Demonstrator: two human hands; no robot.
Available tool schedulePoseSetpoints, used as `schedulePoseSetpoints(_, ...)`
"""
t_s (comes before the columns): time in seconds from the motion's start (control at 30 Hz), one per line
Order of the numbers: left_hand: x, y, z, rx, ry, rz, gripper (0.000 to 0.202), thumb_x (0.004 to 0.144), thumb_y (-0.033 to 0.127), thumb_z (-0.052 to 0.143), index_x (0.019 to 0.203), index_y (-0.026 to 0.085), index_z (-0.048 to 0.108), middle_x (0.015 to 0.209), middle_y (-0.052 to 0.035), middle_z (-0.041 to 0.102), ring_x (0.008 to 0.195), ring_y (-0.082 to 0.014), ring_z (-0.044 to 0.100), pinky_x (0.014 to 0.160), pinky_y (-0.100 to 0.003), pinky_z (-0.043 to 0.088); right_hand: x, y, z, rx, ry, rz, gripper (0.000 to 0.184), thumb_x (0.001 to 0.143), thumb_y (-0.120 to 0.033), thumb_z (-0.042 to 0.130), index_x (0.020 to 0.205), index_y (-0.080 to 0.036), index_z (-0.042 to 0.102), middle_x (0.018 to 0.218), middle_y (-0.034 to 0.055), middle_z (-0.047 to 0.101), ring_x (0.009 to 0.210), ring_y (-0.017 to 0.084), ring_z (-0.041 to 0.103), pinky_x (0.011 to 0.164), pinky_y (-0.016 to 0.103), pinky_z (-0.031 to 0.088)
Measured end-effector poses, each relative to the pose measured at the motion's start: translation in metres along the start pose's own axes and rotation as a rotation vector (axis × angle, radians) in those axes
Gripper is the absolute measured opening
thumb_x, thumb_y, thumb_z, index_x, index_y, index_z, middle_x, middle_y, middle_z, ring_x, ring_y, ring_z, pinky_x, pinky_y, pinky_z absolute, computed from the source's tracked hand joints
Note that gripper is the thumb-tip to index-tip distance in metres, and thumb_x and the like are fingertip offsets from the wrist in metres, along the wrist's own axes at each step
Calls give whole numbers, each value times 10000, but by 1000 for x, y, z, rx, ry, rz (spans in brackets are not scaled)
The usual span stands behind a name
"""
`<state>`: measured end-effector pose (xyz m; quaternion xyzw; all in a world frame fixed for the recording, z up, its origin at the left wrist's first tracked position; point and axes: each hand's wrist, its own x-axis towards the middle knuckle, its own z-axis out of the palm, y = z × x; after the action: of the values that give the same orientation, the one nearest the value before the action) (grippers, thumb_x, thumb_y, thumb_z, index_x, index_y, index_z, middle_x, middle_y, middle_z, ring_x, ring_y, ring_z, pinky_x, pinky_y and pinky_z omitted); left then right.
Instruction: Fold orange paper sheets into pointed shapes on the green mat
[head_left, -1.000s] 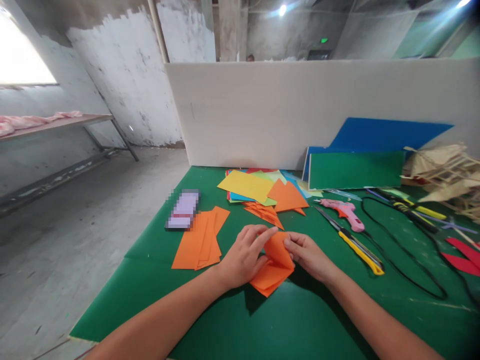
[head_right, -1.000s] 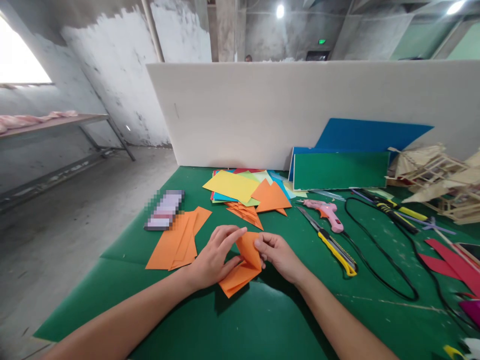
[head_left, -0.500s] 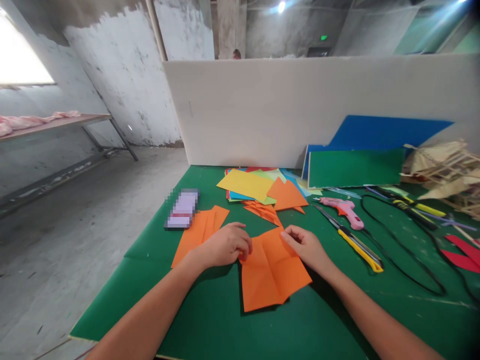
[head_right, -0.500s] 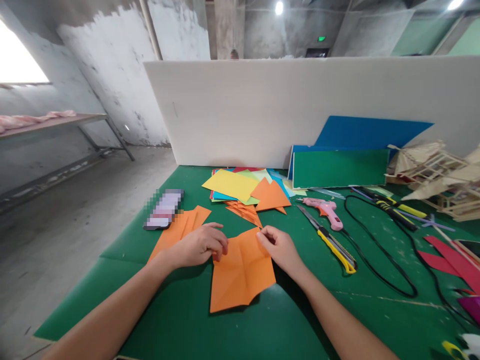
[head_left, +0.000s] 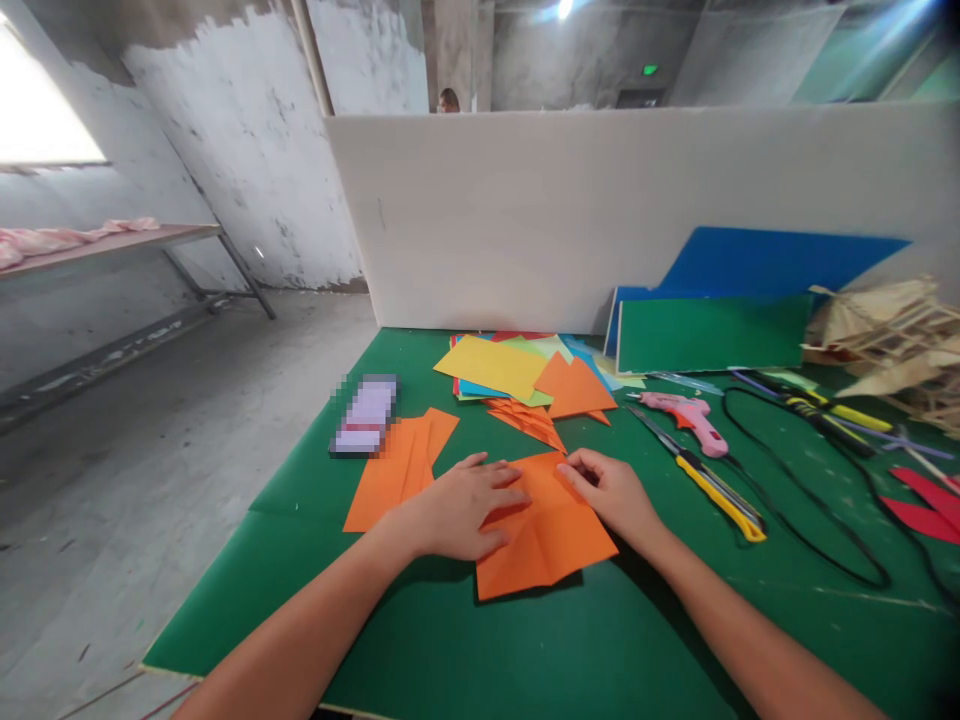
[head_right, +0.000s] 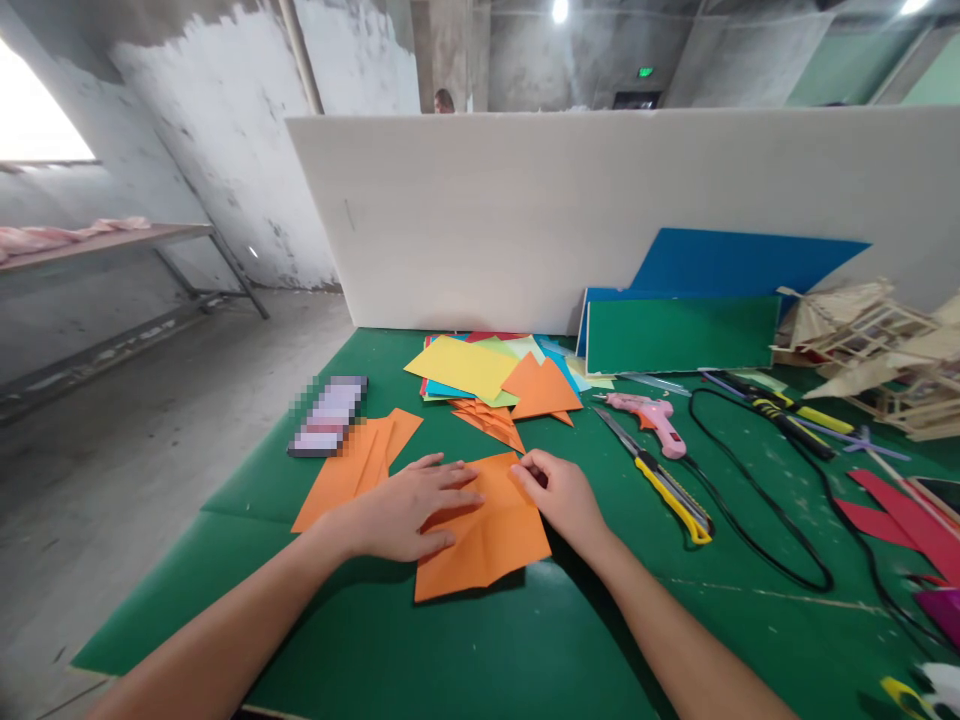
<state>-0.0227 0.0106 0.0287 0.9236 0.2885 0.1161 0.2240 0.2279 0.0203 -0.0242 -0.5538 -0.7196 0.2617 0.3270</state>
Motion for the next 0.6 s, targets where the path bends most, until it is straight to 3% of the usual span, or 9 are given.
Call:
schedulePoseSetpoints(0.1,0,5,7,49,-21,-57,429,887,417,514,1304,322,530,1453,-79,413,1352,-321,345,1130,-546,161,1,4,1,-29,-12,2,251,846,-455,534,815,-217,604,642,1,612,580,176,554,546,277,399)
schedulePoseSetpoints(0.17,0,10,13,58,-35,-94,523,828,552,560,1306,342,528,1506,-82,317,1385,-396,230,1099,-610,169,1,6,2,-33,-3,-10,244,834,-452,552,838,-215,611,669,9,618,604,181,565,557,284,420)
schedulePoseSetpoints(0.27,-3,11,21,64,-48,-95,634,776,592,606,1349,356,472,1553,-67,194,1406,-422,108,1090,-631,161,0,6,2,-11,9,-23,249,821,-441,571,903,-211,623,734,27,644,660,196,591,586,299,457)
schedulePoseSetpoints(0.43,-3,4,27,68,-42,-101,745,746,690,567,1389,346,416,1564,-78,144,1409,-426,68,1091,-634,148,-1,-4,0,-50,8,-144,220,867,-364,532,1007,-227,632,834,54,647,716,208,592,629,330,476)
schedulePoseSetpoints(0.6,-1,-1,32,96,10,-114,746,757,695,544,1368,277,445,1555,-126,157,1407,-423,98,1087,-617,197,-3,-14,-2,-70,2,-326,171,907,-293,511,967,-257,667,924,62,665,902,239,598,800,379,473)
